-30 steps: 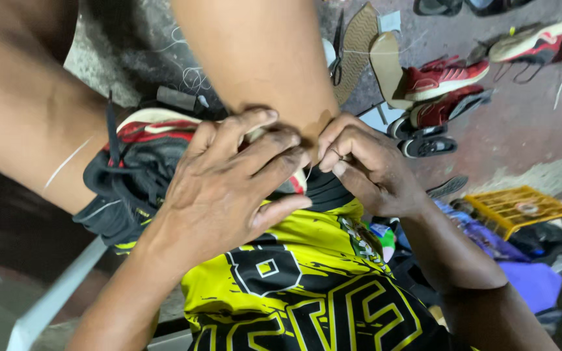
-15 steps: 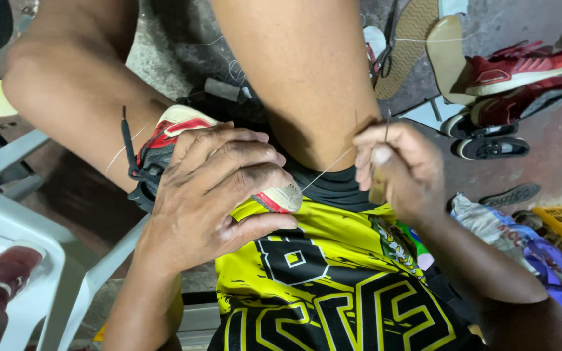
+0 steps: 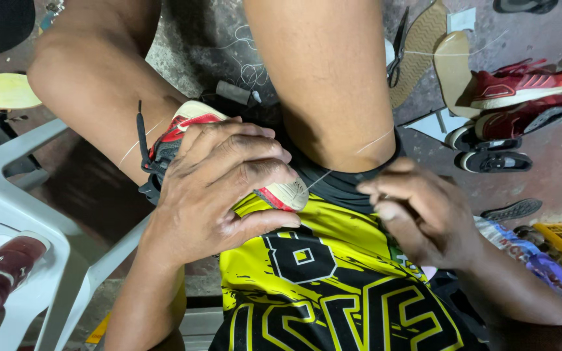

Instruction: The person is sewing the sole of a sneaker using a needle and thread while holding the shoe between their legs.

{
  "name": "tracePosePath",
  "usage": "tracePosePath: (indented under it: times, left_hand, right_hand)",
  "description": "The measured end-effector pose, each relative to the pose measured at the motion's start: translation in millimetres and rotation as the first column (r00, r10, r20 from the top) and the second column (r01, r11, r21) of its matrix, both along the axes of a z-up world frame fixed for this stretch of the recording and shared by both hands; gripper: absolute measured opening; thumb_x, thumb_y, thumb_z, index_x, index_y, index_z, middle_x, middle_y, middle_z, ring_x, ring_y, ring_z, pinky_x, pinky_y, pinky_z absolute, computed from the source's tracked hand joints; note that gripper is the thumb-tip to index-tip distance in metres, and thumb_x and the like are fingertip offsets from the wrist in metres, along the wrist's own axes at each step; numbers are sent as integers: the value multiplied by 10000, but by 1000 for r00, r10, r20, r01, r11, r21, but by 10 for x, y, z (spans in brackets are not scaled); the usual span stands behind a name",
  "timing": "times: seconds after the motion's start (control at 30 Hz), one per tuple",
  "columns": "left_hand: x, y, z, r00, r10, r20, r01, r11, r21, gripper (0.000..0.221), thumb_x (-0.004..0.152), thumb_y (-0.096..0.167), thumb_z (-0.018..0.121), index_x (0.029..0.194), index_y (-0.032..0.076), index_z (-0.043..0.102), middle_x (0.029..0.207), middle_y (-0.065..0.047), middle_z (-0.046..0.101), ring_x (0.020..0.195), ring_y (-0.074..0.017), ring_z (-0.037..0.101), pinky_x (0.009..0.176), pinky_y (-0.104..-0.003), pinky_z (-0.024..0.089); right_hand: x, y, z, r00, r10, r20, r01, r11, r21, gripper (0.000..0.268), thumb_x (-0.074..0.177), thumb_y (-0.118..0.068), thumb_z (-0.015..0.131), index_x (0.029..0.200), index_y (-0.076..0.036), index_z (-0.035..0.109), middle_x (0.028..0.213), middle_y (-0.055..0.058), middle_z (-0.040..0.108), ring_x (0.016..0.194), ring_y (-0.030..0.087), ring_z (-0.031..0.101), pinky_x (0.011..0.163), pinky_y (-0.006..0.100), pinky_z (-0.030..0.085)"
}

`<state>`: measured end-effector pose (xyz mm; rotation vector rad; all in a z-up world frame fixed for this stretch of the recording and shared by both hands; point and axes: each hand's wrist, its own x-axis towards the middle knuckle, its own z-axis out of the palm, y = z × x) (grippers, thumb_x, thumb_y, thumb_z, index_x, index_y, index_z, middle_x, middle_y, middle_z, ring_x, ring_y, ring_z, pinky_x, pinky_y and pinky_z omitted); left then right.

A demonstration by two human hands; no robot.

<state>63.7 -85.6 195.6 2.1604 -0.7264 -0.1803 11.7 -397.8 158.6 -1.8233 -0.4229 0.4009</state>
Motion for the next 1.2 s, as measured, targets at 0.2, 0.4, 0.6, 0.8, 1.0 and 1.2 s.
tracePosePath:
  times: [0.2,0.4,0.6,0.8,1.0,1.2]
  left_hand:
    - [-30,-17,-37,1000,0,3,0,1000,-7,525,787,444,901,1143,107,714,1233,-39,678,1243,-285,608,1057,-438,448]
    - [-20,-27,-64,1000,2,2,-2,1000,-16,526,794,443,902,1156,112,712,1240,-28,675,1250,-279,607,1063,-434,444]
    - [-4,-48,-70,1000,4,-10,-4,1000,-3,521,791,444,898,1157,125,711,1239,-19,677,1255,-269,606,1062,-433,443]
    - [-3,-75,-94,1000,0,-8,0,1000,14,510,799,446,888,1158,128,717,1243,-15,676,1257,-270,600,1065,-429,433]
    - [8,-113,-118,1000,-10,1,10,999,34,486,811,442,875,1151,132,720,1242,-16,670,1247,-272,597,1060,-429,434]
    - [34,-198,-179,999,-47,-11,48,998,36,472,830,411,854,1166,110,715,1234,-35,669,1226,-270,602,1003,-425,437]
  right_hand:
    - [238,224,193,982,187,3,-186,979,-77,387,915,-32,682,1300,-67,683,804,78,669,583,124,611,527,304,494]
    - [307,341,199,978,205,25,-204,978,-38,396,952,-3,646,1341,-79,657,905,97,696,688,154,674,603,296,546]
    - [358,324,201,974,220,42,-220,975,-20,412,934,3,662,1337,-81,651,903,94,707,721,173,696,638,318,559]
    - [331,297,187,973,230,10,-229,972,-60,458,915,10,674,1361,-91,642,870,56,727,726,147,732,639,303,591]
    - [367,214,299,951,305,-45,-308,932,-191,548,879,-6,661,1409,-139,615,917,46,741,714,185,724,633,330,600]
    - [457,129,433,922,349,-167,-386,806,-448,570,808,-94,717,1357,-224,627,884,60,712,598,209,692,510,360,552]
